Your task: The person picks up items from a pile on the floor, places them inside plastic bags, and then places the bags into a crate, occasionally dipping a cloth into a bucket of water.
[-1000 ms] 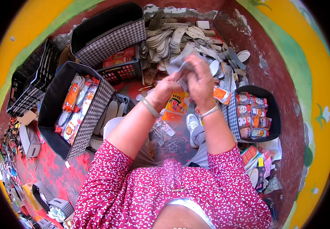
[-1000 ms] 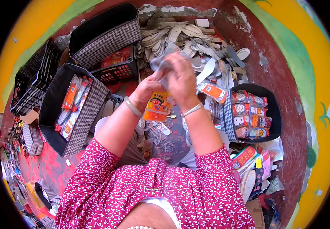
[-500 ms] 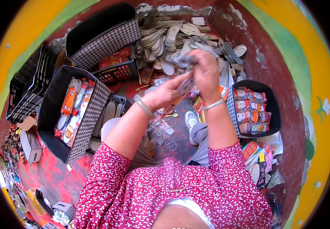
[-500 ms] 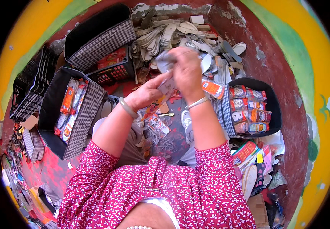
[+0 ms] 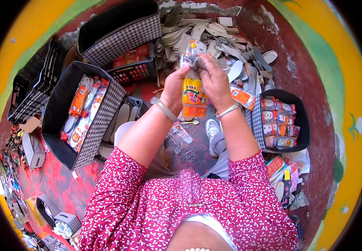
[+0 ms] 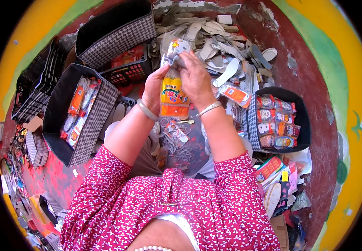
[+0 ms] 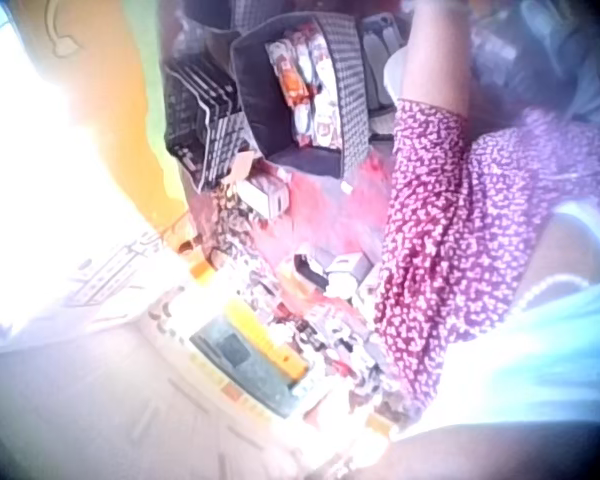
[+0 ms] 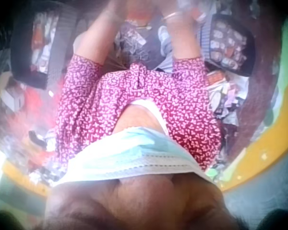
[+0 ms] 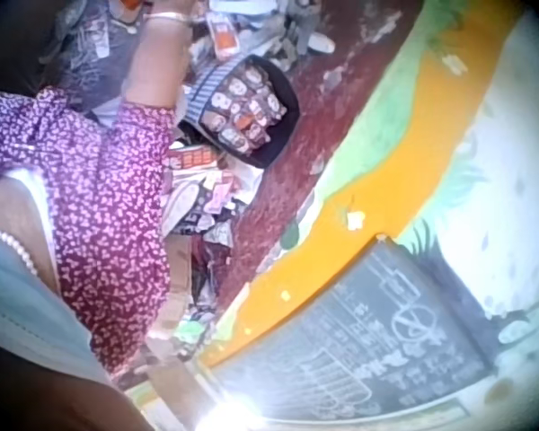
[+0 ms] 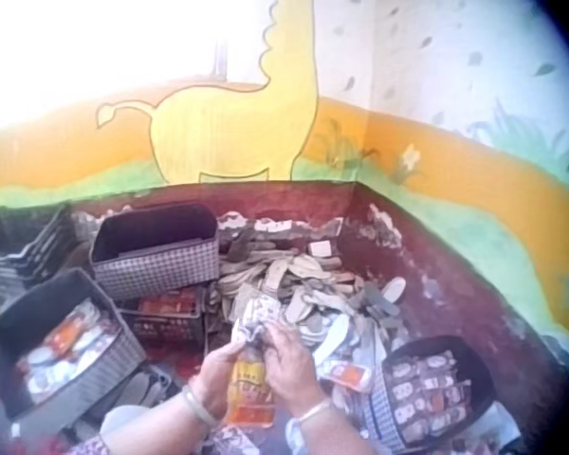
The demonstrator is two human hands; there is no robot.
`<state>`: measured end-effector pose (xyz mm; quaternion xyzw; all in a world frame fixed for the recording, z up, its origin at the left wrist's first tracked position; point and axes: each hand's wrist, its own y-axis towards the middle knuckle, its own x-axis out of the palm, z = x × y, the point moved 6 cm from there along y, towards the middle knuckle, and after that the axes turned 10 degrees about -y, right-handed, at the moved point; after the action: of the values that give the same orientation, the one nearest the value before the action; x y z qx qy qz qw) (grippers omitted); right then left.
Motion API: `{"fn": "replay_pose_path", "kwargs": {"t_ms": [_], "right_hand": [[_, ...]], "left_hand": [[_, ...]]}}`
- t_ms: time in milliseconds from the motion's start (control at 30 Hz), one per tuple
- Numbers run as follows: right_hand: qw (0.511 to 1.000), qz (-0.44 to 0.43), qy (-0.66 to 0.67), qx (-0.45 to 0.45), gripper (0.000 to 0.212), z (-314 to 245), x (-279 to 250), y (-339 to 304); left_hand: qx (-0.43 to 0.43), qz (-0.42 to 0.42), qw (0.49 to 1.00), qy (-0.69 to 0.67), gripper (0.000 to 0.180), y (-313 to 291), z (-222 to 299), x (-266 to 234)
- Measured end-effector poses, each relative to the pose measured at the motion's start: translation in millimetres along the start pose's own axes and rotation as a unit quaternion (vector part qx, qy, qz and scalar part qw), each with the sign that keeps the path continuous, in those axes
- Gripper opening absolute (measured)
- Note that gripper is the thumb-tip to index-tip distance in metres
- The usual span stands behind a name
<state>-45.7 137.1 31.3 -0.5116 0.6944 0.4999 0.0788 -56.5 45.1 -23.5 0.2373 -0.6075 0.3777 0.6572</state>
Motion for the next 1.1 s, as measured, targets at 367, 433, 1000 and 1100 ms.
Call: {"fn": "replay_pose_path", "kwargs": {"t_ms": [367,433,1000,1100], "right_hand": [[0.988,-0.064,0.073,-0.117,0.047,-88,19,-43],[0.990,-0.040,0.065,-0.120,0.051,-86,23,-49],[0.553,-0.038,0.726,0.407,0.037,-13,61,-41],[0.641,0.092,0.636,0.420,0.027,19,26,-27]], "left_hand": [[0.111,-0.132,0.973,-0.155,0.056,12,81,-40],[0.133,-0.107,0.977,-0.131,0.056,6,74,-24],[0.094,-0.177,0.970,-0.139,0.056,-14,31,48],[0.023,-0.189,0.973,-0.129,0.053,-18,28,46]]}}
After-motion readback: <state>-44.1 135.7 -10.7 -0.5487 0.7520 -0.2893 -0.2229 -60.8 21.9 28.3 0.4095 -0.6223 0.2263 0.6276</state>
